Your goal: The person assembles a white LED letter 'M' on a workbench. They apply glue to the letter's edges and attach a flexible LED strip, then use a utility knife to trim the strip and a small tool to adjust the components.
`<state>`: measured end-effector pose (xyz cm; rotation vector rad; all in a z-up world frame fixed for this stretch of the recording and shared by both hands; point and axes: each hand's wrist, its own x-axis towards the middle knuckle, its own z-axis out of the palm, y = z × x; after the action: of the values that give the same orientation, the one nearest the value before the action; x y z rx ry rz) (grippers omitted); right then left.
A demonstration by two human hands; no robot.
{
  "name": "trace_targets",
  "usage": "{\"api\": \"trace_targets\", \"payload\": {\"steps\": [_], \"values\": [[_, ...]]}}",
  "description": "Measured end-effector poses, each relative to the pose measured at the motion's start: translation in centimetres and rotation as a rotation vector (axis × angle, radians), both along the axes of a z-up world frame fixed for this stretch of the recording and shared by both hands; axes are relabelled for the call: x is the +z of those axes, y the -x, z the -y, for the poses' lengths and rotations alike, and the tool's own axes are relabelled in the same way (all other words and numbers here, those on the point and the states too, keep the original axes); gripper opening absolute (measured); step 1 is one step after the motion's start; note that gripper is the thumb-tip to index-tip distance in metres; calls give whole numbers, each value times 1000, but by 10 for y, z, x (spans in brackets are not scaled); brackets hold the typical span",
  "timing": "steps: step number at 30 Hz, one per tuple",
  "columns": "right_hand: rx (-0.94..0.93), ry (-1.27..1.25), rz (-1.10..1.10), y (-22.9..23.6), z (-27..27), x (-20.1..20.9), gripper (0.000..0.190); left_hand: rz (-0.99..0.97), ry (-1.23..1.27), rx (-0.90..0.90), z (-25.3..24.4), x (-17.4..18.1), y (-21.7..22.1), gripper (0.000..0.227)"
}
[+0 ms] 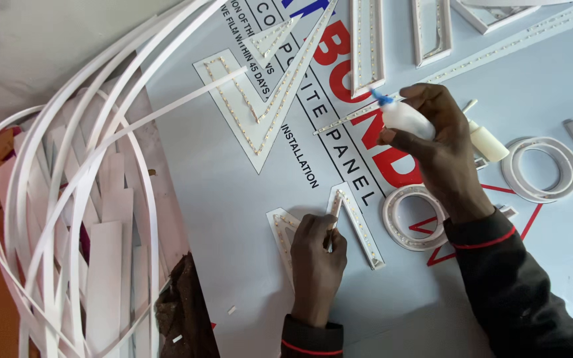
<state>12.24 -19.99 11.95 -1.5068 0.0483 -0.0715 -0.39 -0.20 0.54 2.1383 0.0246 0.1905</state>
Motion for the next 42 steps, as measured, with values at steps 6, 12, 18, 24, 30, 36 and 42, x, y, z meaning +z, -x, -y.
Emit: {"api": "trace_targets", "payload": {"steps": [6,12,18,24,30,36,42], "values": [[18,745,276,-17,34,-38,40,63,5,-28,-2,1,-2,25],[133,715,318,-24,43,-98,34,49,2,-13,-1,-3,-3,20],[180,892,188,5,82,-73,63,97,-1,-35,-1,-7,-1,27],[-160,1422,34,0,168,-125,61,74,3,-26,-2,-7,2,23],[28,1041,216,6,165,-111,43,104,18,-13,0,-19,-2,25],[478,515,149,76,78,-62,42,106,-2,-43,-5,-18,-3,15],[495,936,118,65,25,-37,52,82,2,-50,-5,-6,-3,15]]}}
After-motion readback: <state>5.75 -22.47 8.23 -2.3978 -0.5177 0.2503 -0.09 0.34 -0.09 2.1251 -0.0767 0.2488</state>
